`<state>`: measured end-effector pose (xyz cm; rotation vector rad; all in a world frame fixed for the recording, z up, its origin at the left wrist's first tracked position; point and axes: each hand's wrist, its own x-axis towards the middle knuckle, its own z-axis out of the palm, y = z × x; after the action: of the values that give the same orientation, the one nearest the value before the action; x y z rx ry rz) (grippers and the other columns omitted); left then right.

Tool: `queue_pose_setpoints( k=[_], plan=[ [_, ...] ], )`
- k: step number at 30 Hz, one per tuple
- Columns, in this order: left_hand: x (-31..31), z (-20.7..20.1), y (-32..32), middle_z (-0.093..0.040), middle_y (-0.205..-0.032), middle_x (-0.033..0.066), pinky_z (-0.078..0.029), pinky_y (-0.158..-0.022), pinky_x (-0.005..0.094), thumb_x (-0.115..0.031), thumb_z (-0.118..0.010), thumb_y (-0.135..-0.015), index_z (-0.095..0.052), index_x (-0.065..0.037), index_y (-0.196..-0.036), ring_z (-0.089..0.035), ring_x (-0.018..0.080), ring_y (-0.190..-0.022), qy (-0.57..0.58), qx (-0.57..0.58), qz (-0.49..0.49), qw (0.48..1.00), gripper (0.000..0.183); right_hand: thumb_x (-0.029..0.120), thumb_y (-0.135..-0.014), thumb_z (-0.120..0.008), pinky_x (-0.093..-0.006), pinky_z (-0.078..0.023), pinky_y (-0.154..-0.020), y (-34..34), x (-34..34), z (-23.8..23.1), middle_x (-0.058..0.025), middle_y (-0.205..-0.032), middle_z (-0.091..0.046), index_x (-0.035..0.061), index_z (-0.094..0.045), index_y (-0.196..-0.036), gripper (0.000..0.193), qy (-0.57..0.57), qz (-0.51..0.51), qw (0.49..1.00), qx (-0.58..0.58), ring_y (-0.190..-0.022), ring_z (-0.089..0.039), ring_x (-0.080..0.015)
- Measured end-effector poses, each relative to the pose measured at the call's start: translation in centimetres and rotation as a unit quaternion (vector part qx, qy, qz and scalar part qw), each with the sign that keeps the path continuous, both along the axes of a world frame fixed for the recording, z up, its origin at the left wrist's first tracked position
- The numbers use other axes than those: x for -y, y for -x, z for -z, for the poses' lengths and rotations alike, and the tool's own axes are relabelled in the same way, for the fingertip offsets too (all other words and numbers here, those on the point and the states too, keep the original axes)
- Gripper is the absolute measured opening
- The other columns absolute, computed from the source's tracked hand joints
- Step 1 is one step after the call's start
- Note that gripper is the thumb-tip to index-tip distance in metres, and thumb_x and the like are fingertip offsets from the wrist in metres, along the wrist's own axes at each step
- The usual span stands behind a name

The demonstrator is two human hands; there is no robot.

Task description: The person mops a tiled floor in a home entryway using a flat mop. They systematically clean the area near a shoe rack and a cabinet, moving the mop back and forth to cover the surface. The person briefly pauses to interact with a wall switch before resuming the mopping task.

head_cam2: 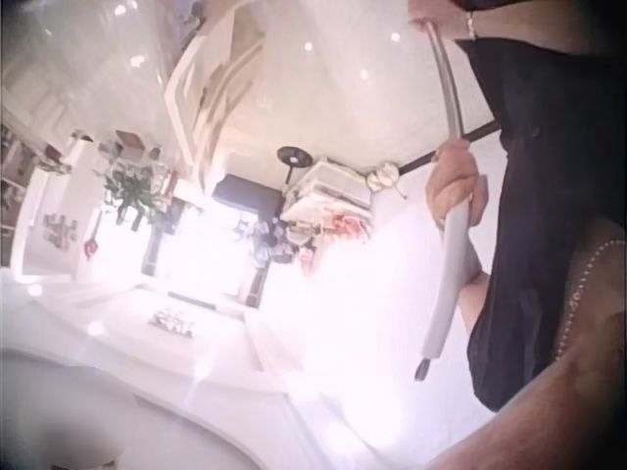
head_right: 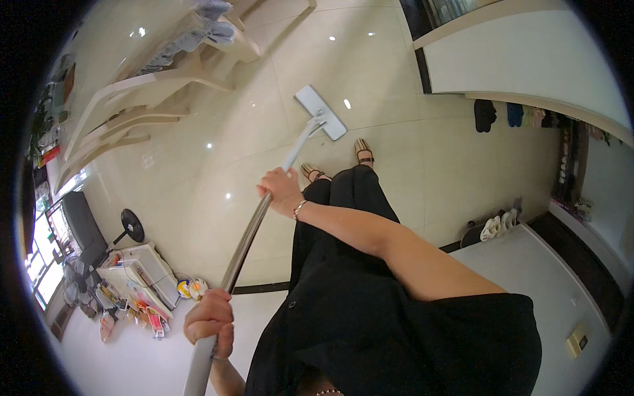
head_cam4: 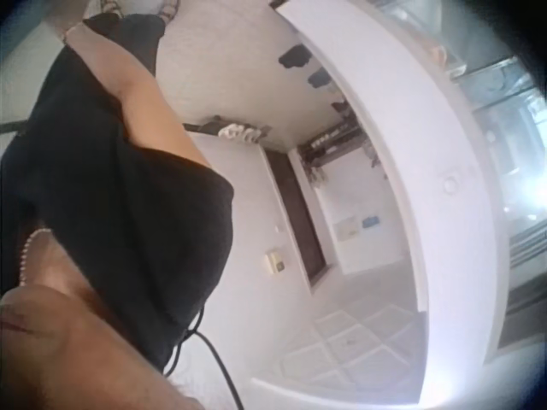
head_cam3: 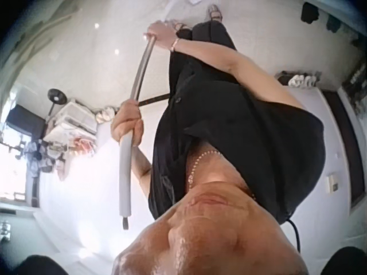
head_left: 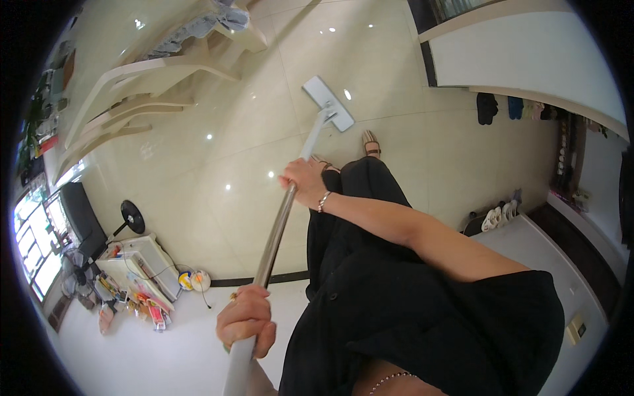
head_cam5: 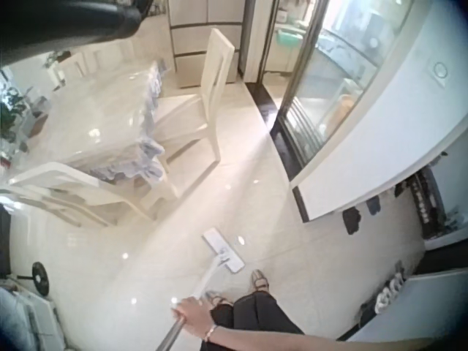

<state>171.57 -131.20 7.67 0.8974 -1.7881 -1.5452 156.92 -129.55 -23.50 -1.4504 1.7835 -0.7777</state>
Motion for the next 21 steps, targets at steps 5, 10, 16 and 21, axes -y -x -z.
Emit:
queue_pose_setpoints(
  k=[5,10,16,21],
  plan=[
    [-0.3,-1.5,-0.6,-0.051,-0.056,0.0034,-0.046,-0.063,0.0397,-0.009,-0.065,-0.082,-0.049,-0.009,-0.070,-0.048,0.0170,-0.051,0.024,0.029,-0.087,0.995,0.020,0.032,-0.089,-0.057,-0.0453,-0.038,-0.076,-1.2,2.1,-2.7,0.0026,-0.073,-0.058,0.0162,-0.056,-0.069,0.026,-0.053,-0.161,0.985,0.013,-0.091,-0.056,-0.0194],
    [0.4,0.3,1.2,-0.049,-0.054,0.0029,-0.045,-0.060,0.0382,-0.021,-0.068,-0.086,-0.047,-0.009,-0.069,-0.046,0.0162,-0.047,0.056,-0.040,-0.106,0.992,0.030,0.029,-0.087,-0.055,-0.0473,-0.040,-0.073,3.0,4.1,-2.8,0.0024,-0.076,-0.062,0.0170,-0.061,-0.072,0.020,-0.096,-0.283,0.954,0.003,-0.093,-0.058,-0.0187],
    [0.1,2.2,8.4,-0.047,-0.054,0.0020,-0.043,-0.058,0.0370,-0.020,-0.066,-0.085,-0.044,-0.010,-0.067,-0.043,0.0152,-0.047,0.019,-0.081,-0.100,0.992,0.030,0.026,-0.085,-0.055,-0.0477,-0.039,-0.074,12.0,1.0,-2.2,0.0038,-0.080,-0.064,0.0199,-0.063,-0.076,0.013,-0.116,-0.228,0.967,-0.009,-0.095,-0.059,-0.0186],
    [0.6,5.6,16.6,-0.046,-0.055,0.0005,-0.040,-0.059,0.0361,-0.021,-0.064,-0.087,-0.042,-0.011,-0.062,-0.041,0.0142,-0.049,-0.041,-0.114,-0.017,0.992,0.035,0.026,-0.084,-0.057,-0.0463,-0.037,-0.076,21.2,-4.1,0.1,0.0049,-0.079,-0.063,0.0217,-0.061,-0.075,0.010,-0.092,-0.084,0.991,-0.042,-0.093,-0.058,-0.0186]
  ],
)
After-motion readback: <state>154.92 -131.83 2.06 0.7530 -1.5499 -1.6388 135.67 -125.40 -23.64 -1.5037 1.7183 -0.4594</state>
